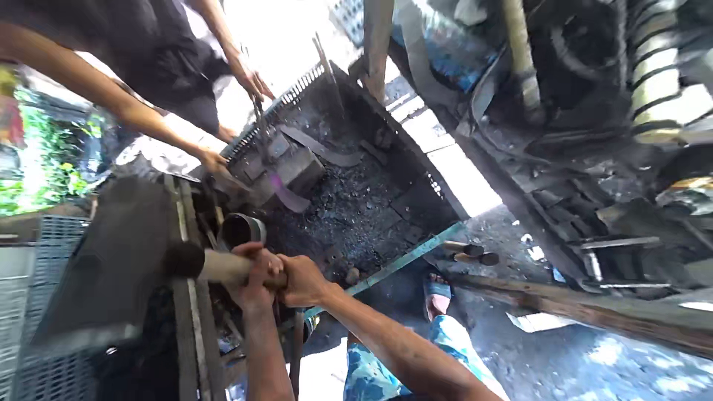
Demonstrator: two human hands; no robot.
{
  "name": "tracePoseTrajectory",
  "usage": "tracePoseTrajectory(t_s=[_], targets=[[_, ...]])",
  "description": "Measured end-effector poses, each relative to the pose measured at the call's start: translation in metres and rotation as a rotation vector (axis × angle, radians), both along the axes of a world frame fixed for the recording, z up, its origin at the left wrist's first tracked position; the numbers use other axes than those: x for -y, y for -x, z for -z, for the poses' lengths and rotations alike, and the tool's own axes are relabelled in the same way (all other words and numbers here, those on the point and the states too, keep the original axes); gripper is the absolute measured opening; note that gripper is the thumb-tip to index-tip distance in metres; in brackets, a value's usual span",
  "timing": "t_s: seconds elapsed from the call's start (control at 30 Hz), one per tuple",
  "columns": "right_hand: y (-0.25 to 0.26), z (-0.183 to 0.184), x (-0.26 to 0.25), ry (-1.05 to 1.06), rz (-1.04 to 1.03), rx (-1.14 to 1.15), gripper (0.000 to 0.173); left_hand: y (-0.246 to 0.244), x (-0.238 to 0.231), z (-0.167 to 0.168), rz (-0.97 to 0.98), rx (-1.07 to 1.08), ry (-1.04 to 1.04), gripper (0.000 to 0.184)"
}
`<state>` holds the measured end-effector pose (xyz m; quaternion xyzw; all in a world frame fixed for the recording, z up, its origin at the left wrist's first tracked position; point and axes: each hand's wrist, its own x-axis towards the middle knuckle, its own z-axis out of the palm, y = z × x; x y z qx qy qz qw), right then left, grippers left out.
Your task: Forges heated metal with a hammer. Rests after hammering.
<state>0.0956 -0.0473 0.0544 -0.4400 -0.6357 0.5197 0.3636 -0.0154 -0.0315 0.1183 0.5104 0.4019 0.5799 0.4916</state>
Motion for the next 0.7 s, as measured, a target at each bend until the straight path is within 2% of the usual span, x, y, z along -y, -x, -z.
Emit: tracePoseTrajectory(t_s=[0.07, 0.17, 0.23, 0.27, 0.3, 0.33, 0.37, 0.43, 0.47, 0.5, 0.53, 0.57, 0.63, 0.7], targets=[[-0.005, -0.075, -0.006, -0.189, 0.005, -0.010, 0.066, -0.004, 0.008, -0.074, 0.063, -0.096, -0.211, 0.029], [-0.006, -0.161, -0.047, -0.470, 0.113, -0.028, 0.050, -0.006, -0.015, -0.165, 0.200, -0.252, -0.436, 0.036], [-0.005, -0.177, -0.091, -0.649, 0.238, -0.091, 0.048, -0.012, -0.052, -0.186, 0.269, -0.295, -0.546, 0.044], [-0.007, -0.164, -0.109, -0.665, 0.267, -0.106, 0.052, -0.017, -0.073, -0.172, 0.290, -0.281, -0.560, 0.045], [-0.010, -0.132, -0.122, -0.616, 0.274, -0.096, 0.056, -0.022, -0.091, -0.138, 0.296, -0.245, -0.517, 0.044], [-0.011, -0.081, -0.122, -0.486, 0.268, -0.060, 0.058, -0.021, -0.101, -0.080, 0.269, -0.222, -0.406, 0.041], [-0.009, -0.017, -0.109, -0.274, 0.231, -0.004, 0.056, -0.018, -0.099, -0.006, 0.201, -0.216, -0.223, 0.041], [-0.005, 0.101, -0.070, 0.222, 0.175, 0.056, 0.035, -0.013, -0.086, 0.140, 0.043, -0.204, 0.215, 0.030], [-0.005, 0.132, -0.053, 0.419, 0.161, 0.096, 0.030, -0.015, -0.078, 0.183, -0.025, -0.199, 0.382, 0.024], [-0.012, 0.141, -0.045, 0.524, 0.120, 0.176, 0.036, -0.019, -0.071, 0.199, -0.052, -0.151, 0.455, 0.022], [-0.022, 0.132, -0.041, 0.497, 0.076, 0.260, 0.042, -0.025, -0.064, 0.189, -0.052, -0.087, 0.412, 0.020], [-0.027, 0.110, -0.034, 0.410, 0.031, 0.291, 0.045, -0.027, -0.049, 0.160, -0.051, -0.042, 0.320, 0.020], [-0.028, 0.051, -0.005, 0.191, -0.019, 0.248, 0.048, -0.023, -0.006, 0.082, -0.004, 0.026, 0.118, 0.027], [-0.029, -0.017, 0.004, -0.032, 0.000, 0.157, 0.051, -0.023, 0.011, 0.001, 0.139, 0.012, -0.106, 0.038]])
